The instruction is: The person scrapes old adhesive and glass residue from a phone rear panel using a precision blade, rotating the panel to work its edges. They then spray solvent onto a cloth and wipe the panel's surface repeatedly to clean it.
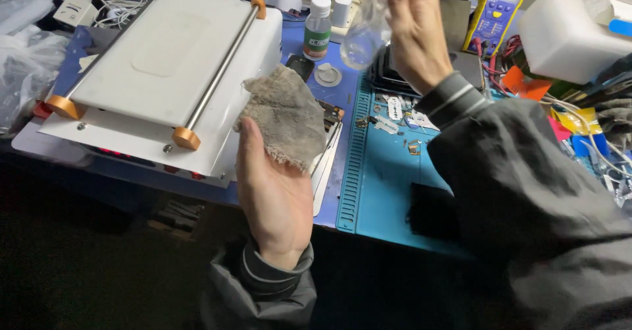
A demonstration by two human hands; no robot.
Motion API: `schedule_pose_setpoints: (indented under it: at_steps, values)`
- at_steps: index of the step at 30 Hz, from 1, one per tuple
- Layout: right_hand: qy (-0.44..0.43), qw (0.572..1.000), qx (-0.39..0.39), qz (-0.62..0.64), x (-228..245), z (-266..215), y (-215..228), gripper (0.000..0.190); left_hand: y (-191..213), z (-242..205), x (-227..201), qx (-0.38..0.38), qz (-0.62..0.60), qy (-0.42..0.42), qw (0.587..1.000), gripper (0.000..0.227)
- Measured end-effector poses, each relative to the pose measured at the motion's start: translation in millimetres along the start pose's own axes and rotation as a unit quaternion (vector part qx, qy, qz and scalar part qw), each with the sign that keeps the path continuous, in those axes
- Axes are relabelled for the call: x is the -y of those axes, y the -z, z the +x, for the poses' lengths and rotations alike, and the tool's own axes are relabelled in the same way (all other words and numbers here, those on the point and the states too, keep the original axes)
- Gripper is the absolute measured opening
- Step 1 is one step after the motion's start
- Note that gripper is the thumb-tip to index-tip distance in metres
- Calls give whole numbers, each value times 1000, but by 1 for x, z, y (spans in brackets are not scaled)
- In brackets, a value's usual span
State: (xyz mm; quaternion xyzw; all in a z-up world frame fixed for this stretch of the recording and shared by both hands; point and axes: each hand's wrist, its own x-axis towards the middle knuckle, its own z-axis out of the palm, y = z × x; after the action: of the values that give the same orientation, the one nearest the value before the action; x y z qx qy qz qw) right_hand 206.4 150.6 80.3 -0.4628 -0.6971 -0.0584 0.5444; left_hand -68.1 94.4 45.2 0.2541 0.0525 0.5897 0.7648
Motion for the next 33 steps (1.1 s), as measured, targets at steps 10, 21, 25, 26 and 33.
schedule_pose_setpoints:
  at_steps: [10, 21, 25, 26, 33]
  values:
    - [-43, 988, -25, -144, -64, 19, -26, 18, 5, 2, 5, 6, -24, 47, 999, 35]
    - [-194, 980, 44, 26, 95, -44, -11, 47, 1, -10, 26, 80, -142, 93, 982, 44]
    - [-450, 870, 121, 159, 149, -78, 4, 46, -10, -25, 34, 101, -146, 121, 977, 61]
    - [-455, 868, 116, 160, 152, -83, 10, 46, -12, -29, 37, 100, -144, 128, 976, 61]
    - [-449, 869, -38, 205, 158, -132, 78, 7, -16, -40, 53, 198, -25, 125, 972, 66]
